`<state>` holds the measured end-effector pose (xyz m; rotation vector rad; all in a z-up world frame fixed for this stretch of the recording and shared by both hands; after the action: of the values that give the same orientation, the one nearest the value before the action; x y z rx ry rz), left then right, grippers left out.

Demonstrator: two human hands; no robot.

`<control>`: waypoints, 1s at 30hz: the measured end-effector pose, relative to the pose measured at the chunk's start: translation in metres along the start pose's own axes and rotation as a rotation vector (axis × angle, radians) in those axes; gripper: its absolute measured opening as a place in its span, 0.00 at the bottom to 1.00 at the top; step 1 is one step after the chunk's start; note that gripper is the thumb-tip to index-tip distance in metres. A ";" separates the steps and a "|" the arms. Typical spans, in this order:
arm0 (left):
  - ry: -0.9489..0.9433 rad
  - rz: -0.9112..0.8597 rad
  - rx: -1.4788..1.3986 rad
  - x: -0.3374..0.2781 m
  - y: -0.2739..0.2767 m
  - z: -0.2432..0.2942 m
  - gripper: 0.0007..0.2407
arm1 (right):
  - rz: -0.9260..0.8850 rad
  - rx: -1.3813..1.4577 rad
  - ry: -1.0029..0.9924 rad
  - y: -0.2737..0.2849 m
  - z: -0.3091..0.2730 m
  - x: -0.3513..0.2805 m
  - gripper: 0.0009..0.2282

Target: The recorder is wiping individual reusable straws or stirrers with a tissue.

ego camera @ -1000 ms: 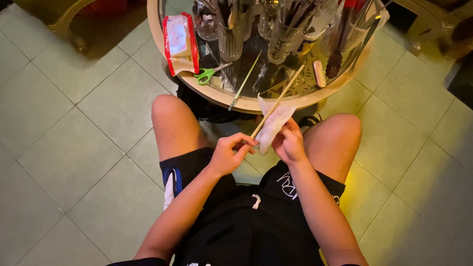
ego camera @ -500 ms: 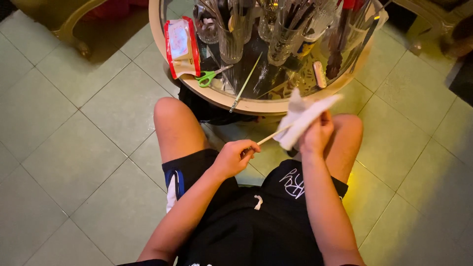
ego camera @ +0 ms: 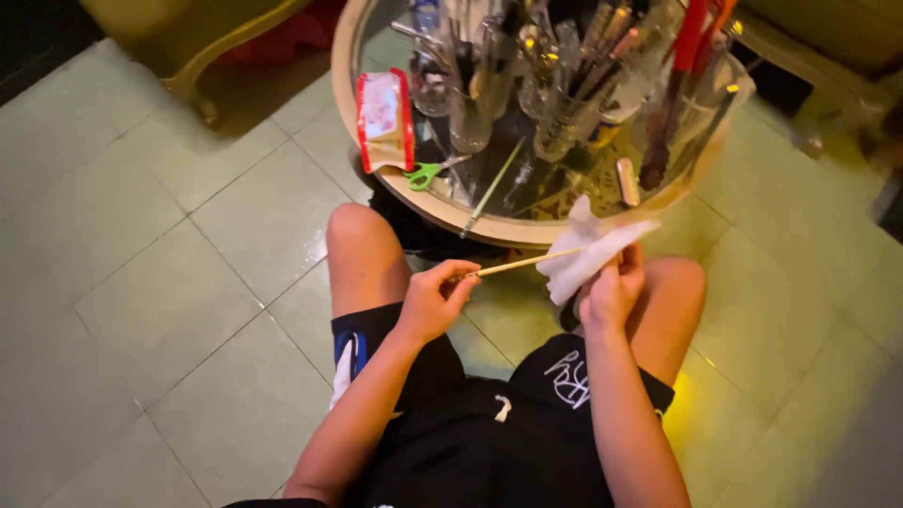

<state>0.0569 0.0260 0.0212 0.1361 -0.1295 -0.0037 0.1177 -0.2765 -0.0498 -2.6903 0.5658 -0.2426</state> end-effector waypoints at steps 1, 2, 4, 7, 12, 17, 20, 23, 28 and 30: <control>-0.004 0.022 0.006 -0.002 0.007 -0.006 0.07 | -0.032 0.034 -0.022 -0.003 -0.001 -0.006 0.10; 0.003 0.050 -0.194 -0.004 0.014 -0.013 0.07 | -0.065 0.067 -0.044 -0.008 -0.003 -0.012 0.10; -0.005 0.110 -0.388 -0.011 0.034 -0.012 0.07 | -0.142 0.134 -0.094 -0.022 -0.008 -0.023 0.09; -0.119 0.257 -0.227 -0.040 0.075 0.012 0.08 | -0.291 0.237 -0.204 -0.049 -0.012 -0.050 0.08; -0.524 0.539 0.000 -0.093 0.142 0.060 0.25 | -0.517 0.408 -0.380 -0.098 -0.016 -0.085 0.07; -0.678 0.655 0.008 -0.130 0.167 0.088 0.26 | -0.455 0.237 -0.383 -0.122 -0.010 -0.110 0.12; -0.715 0.698 0.015 -0.139 0.172 0.088 0.25 | -0.500 0.347 -0.426 -0.122 -0.002 -0.119 0.14; -0.739 0.700 0.048 -0.139 0.172 0.093 0.24 | -0.546 0.346 -0.396 -0.122 0.006 -0.121 0.12; -0.767 0.588 0.237 -0.129 0.166 0.120 0.23 | -0.486 0.278 -0.357 -0.133 -0.025 -0.113 0.13; -0.795 0.584 0.232 -0.129 0.163 0.119 0.23 | -0.360 0.247 -0.438 -0.125 -0.023 -0.108 0.12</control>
<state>-0.0872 0.1728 0.1440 0.3195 -0.9618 0.5455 0.0589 -0.1326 0.0111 -2.4722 -0.0766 0.1728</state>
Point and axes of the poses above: each hand's wrist, its own x-axis towards the middle knuckle, its own y-axis out of the back of the hand, z = x × y, the point moved 5 cm from there along x, towards the middle knuckle, and after that the axes turned 5 degrees about -x, right-handed, at the moved point
